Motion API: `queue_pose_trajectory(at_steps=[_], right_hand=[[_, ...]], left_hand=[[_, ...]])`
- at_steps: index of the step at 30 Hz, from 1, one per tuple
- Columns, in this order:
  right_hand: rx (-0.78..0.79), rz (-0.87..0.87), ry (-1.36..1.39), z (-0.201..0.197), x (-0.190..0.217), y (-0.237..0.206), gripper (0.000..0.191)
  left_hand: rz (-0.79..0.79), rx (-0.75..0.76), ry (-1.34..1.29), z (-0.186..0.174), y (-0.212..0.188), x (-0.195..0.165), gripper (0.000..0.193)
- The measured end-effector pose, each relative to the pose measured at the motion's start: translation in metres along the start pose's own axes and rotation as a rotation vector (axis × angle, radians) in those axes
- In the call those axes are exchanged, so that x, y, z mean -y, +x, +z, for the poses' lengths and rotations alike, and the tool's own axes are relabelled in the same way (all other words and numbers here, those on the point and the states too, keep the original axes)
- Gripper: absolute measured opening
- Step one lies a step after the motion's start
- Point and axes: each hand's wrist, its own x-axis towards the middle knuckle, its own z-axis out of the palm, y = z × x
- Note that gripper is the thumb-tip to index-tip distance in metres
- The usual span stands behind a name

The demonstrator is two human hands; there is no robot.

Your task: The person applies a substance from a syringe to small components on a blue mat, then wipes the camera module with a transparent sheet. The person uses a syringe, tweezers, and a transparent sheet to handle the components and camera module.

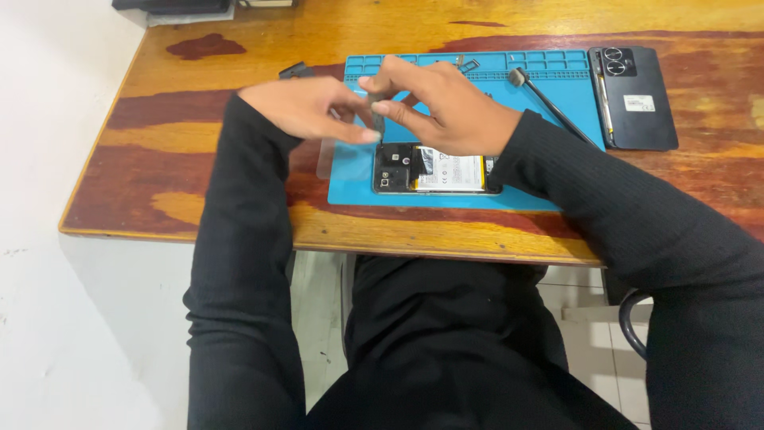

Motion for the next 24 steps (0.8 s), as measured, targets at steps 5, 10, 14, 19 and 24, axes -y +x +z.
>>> queue_pose_trajectory(at_steps=[5, 10, 14, 19, 24], right_hand=[[0.046, 0.122, 0.082, 0.005, -0.001, -0.001, 0.017], [-0.07, -0.014, 0.062, 0.007, -0.011, -0.001, 0.016], [-0.033, 0.068, 0.088, 0.006, -0.017, -0.001, 0.021], [-0.048, 0.007, 0.059, 0.008, -0.016, -0.003, 0.019], [-0.072, -0.011, -0.04, 0.015, -0.01, -0.001, 0.021]], left_hand=[[-0.141, -0.168, -0.021, -0.005, 0.0, 0.017, 0.038], [0.162, -0.536, 0.088, 0.025, 0.03, 0.029, 0.028], [0.117, -0.53, 0.251, 0.048, 0.051, 0.033, 0.022], [-0.026, -0.506, 0.177, 0.053, 0.061, 0.035, 0.019], [-0.062, -0.518, 0.179, 0.051, 0.062, 0.035, 0.021]])
